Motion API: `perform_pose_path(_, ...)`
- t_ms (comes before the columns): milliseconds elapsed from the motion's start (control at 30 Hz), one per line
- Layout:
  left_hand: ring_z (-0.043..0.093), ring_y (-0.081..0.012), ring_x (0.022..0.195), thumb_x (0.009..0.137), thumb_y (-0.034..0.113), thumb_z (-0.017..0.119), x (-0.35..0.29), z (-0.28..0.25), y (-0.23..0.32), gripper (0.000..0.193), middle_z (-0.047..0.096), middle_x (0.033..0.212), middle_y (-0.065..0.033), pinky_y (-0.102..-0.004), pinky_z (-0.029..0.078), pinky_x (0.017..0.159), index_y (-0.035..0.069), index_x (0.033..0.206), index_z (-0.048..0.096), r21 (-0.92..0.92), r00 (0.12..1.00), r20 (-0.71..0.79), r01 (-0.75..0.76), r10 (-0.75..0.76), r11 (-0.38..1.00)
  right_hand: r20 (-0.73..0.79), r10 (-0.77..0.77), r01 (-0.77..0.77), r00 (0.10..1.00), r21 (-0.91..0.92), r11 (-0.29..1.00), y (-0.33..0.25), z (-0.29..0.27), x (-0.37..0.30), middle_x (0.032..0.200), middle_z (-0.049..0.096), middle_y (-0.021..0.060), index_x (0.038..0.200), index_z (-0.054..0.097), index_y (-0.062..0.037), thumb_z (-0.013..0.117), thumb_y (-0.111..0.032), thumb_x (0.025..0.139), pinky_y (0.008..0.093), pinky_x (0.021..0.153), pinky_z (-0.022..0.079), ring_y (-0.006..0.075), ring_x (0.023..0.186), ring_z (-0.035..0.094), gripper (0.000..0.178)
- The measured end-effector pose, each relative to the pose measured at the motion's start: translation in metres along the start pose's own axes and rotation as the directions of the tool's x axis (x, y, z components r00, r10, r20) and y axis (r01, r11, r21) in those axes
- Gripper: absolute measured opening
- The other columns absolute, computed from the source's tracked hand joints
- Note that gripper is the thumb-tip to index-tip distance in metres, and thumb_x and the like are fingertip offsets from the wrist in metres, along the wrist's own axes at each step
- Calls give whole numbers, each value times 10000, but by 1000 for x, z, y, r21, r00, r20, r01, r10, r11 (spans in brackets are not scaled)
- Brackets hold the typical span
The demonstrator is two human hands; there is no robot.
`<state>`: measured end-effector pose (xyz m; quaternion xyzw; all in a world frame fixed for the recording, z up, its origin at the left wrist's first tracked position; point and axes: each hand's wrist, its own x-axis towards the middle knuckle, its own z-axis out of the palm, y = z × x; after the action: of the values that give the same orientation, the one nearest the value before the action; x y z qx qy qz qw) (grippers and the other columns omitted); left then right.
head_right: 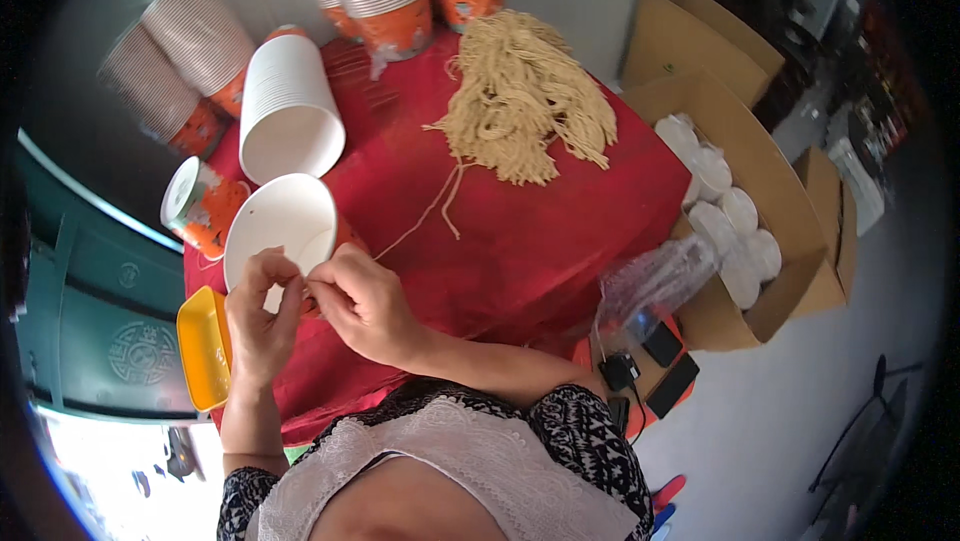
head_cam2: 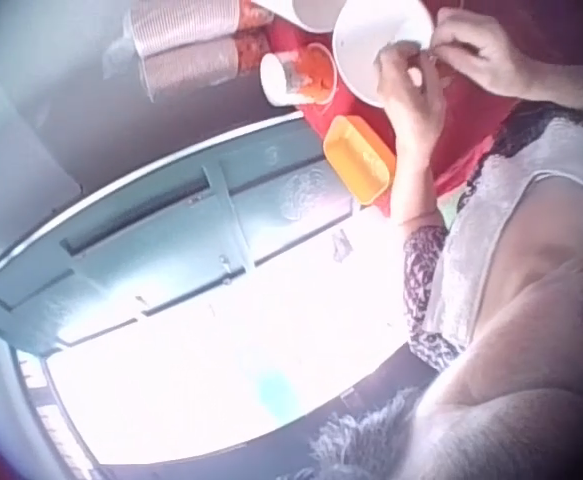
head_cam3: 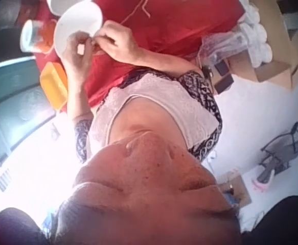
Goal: Unpacking stacks of large paper buckets and threading string handles through pre-punched holes on the sides.
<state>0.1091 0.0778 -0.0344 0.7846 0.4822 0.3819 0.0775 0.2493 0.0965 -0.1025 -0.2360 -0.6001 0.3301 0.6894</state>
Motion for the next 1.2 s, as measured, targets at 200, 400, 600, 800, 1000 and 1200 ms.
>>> perform_pose_path(200,639,-261,745,771,-94,642,0,-3,0,194,624,803,-99,-476,475,971,24,901,558,70,992,62,-117,113,991,44,209,-214,977,178,961,-2,0,-5,785,551,8,904,649,12,621,19,911,219,564,391,51,662,492,29)
perform_pose_path(400,643,-247,751,765,-100,640,-2,1,11,196,633,786,-83,-513,430,1011,28,902,583,90,989,46,-144,140,985,30,297,-294,954,273,916,0,3,-8,779,564,-17,882,655,5,630,-15,926,200,548,379,18,658,478,54)
perform_pose_path(600,651,-240,750,771,-89,661,-2,2,1,191,643,782,-83,-526,422,1017,38,888,579,146,969,32,-248,246,958,23,313,-308,949,259,915,-2,2,-7,759,572,-22,865,652,4,645,-43,926,204,544,388,15,661,496,77)
perform_pose_path(800,647,-230,727,786,-88,644,-2,5,0,153,636,750,-80,-529,402,1046,36,838,572,195,958,-14,-278,286,941,-52,144,-136,988,137,981,2,1,-5,746,574,29,861,645,13,675,-5,888,247,548,416,74,644,531,45)
perform_pose_path(1000,600,-171,689,862,-40,564,-1,-4,-9,66,588,706,-43,-483,398,1064,14,825,567,-50,998,-66,-11,8,999,-103,-41,28,994,-124,992,7,-10,-9,725,497,108,820,557,-1,670,67,830,336,533,420,251,605,536,132)
perform_pose_path(1200,569,-124,668,866,-48,545,-2,-4,-18,70,559,690,-47,-430,425,1044,4,825,564,-75,986,-67,146,-152,986,-16,-48,44,999,-213,976,12,-23,-16,717,479,128,826,515,-11,669,66,822,399,508,408,298,613,549,173)
